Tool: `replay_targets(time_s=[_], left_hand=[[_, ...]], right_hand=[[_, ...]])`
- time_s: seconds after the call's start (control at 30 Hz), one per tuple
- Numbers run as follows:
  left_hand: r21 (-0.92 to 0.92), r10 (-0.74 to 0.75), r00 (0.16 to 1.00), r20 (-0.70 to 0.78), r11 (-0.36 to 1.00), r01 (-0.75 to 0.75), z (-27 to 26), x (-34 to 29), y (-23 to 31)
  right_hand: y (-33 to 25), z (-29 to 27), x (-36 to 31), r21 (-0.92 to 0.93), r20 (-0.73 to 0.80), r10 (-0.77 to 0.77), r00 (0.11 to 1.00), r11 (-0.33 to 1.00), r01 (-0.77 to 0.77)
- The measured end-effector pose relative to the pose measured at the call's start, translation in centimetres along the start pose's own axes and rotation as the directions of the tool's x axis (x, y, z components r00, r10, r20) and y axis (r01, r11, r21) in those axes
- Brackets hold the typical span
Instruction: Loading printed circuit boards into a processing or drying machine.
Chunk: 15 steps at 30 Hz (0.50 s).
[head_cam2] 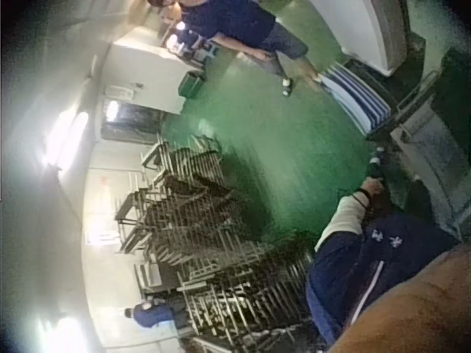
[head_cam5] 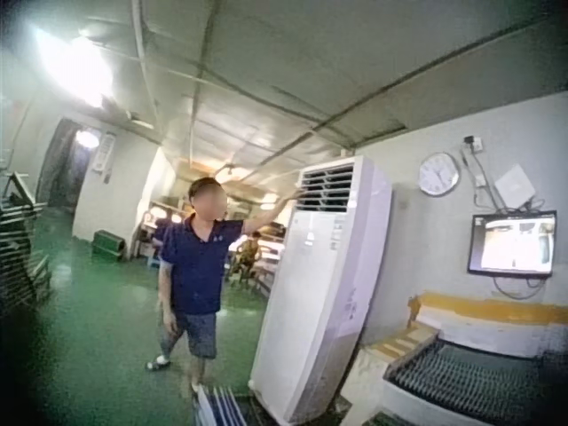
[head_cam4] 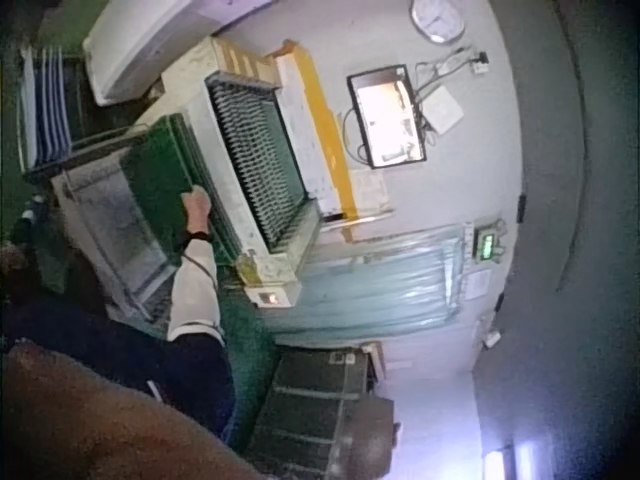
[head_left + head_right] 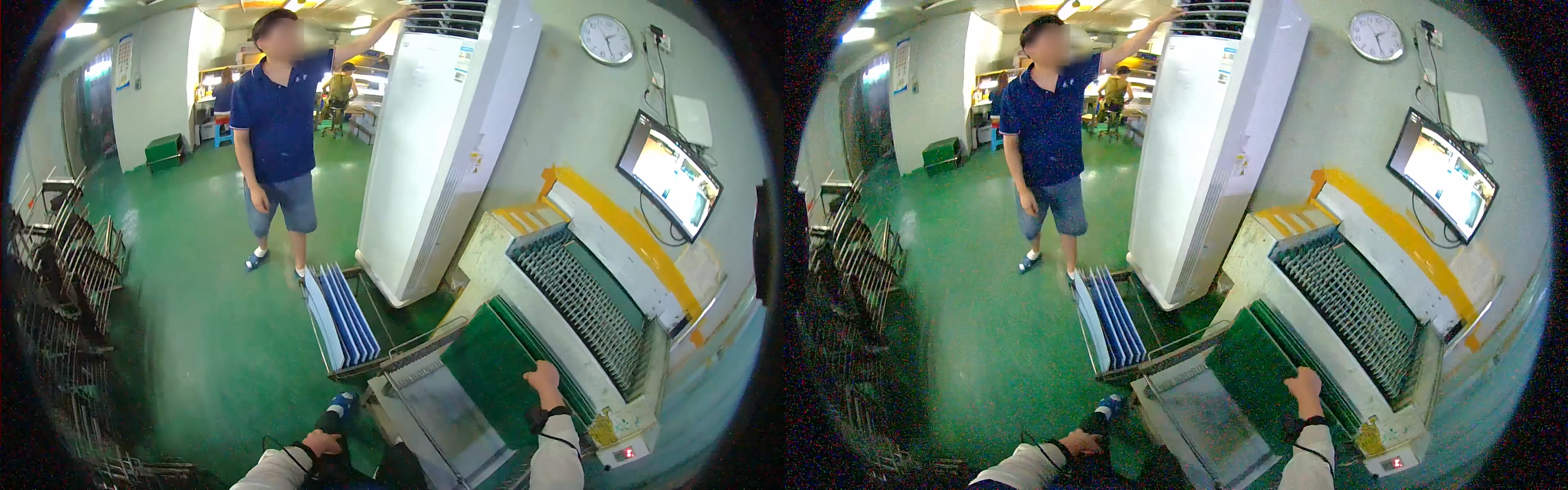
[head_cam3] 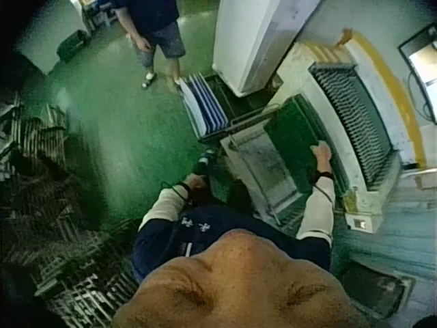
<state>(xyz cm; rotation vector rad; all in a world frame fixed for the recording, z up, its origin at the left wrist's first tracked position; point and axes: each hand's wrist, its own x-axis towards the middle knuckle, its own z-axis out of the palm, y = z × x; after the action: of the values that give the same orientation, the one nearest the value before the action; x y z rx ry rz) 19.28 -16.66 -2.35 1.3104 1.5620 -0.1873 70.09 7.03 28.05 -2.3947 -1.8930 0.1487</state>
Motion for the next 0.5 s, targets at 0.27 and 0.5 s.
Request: replay_targets(time_s=[0.27,0.5], left_hand=[[-0.076,0.027,1.0,-0.009,0.997,-0.027,0.8,1.3,-1.0],[0.078,0.24,0.97,0.044,0.967,-0.243,-2.8,8.8,-1.7]], right_hand=[[0.9,-1.5,0.4,-0.081,-0.042,-0.072,0.997,0.994,0.068],[2.6,-2.5,0.9,-0.158,-0.017,-0.03,0.999,0.987,0.027]])
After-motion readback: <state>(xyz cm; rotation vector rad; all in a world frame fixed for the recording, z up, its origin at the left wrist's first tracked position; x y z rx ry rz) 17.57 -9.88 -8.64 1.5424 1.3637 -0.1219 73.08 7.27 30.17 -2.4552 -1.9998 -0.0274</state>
